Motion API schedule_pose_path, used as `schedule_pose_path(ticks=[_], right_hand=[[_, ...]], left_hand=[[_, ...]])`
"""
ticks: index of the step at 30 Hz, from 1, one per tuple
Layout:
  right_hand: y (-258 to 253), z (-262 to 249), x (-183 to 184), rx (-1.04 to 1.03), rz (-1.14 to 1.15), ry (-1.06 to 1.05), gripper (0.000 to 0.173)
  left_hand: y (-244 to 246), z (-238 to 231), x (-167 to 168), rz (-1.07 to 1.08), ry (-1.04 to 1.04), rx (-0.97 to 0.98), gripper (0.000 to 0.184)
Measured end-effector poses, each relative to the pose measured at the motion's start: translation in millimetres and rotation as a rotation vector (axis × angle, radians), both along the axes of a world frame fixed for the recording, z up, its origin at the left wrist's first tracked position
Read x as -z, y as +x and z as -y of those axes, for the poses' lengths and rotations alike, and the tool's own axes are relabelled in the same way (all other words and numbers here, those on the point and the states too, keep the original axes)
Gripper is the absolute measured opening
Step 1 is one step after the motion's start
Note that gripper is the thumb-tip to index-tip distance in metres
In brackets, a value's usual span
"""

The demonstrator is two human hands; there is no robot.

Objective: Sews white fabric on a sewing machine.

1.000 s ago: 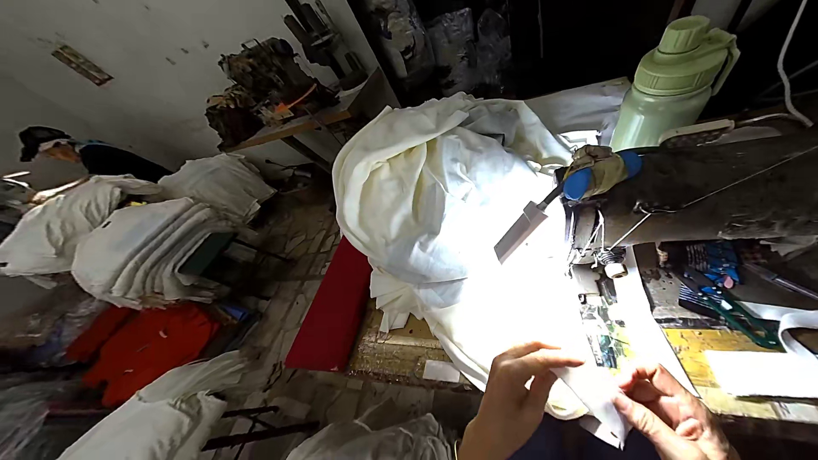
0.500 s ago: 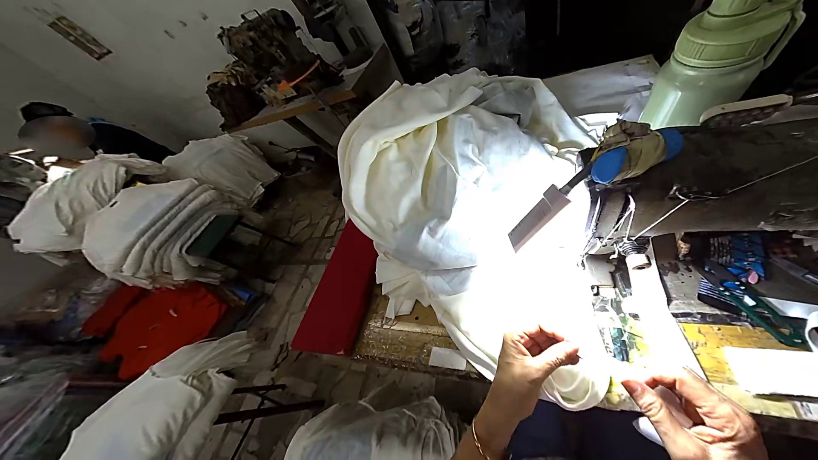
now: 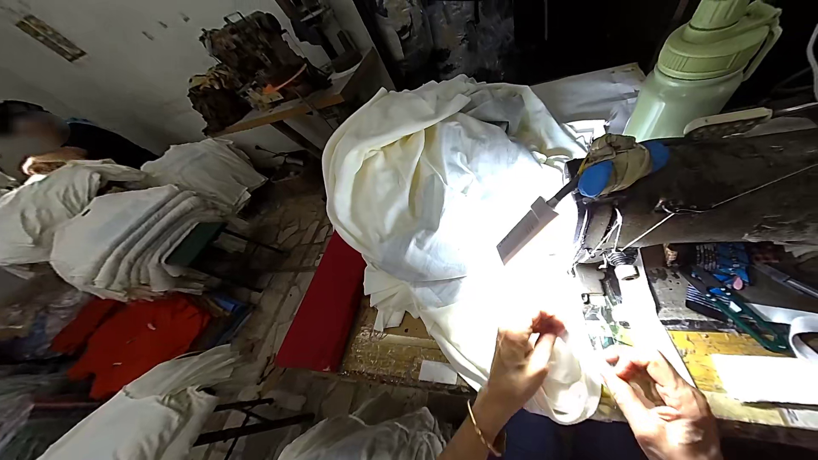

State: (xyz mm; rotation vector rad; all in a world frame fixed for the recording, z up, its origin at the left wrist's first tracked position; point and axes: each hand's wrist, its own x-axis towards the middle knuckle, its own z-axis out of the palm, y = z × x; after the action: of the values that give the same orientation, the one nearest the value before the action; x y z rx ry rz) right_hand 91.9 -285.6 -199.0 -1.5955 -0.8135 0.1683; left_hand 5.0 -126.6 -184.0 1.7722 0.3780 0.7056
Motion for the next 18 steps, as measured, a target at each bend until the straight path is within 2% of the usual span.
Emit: schedule_pose_path(ticks=[3,6,7,11,14,18], right_hand=[[3.8,-22.2,5.6,-0.003,-0.006,-0.037,0.011],[5.3,-27.6,12.2,-0.016,0.089,-0.223,0.017],[3.9,-25.0,11.5,-0.034,0.105,-0.267,0.018],[-0.1,-22.8,3.2,-0.039,0.098,-0.354,0.021],[1.3,-25.4,-2.0,-0.028,0.099,-0.412,0.030],[3.9,-26.5,-4.3,-0.030,0.088,-0.444,0.037]], left_hand=[[12.8,-16.2,4.3,-0.144,0.198,0.090,0.021],[20.3,-36.7,9.5,-0.275,0.556,0.202,0.018],[20.3,-40.0,10.2,-0.291,0.606,0.216,0.017],[33.8,-35.5,11.0,-0.252,0.630,0.159,0.013],[48.6,-34.5,14.5,-0.297,0.702,0.177,0.011],[52.7,-37.1,19.2,-0.367,0.660,0.195,0.013]])
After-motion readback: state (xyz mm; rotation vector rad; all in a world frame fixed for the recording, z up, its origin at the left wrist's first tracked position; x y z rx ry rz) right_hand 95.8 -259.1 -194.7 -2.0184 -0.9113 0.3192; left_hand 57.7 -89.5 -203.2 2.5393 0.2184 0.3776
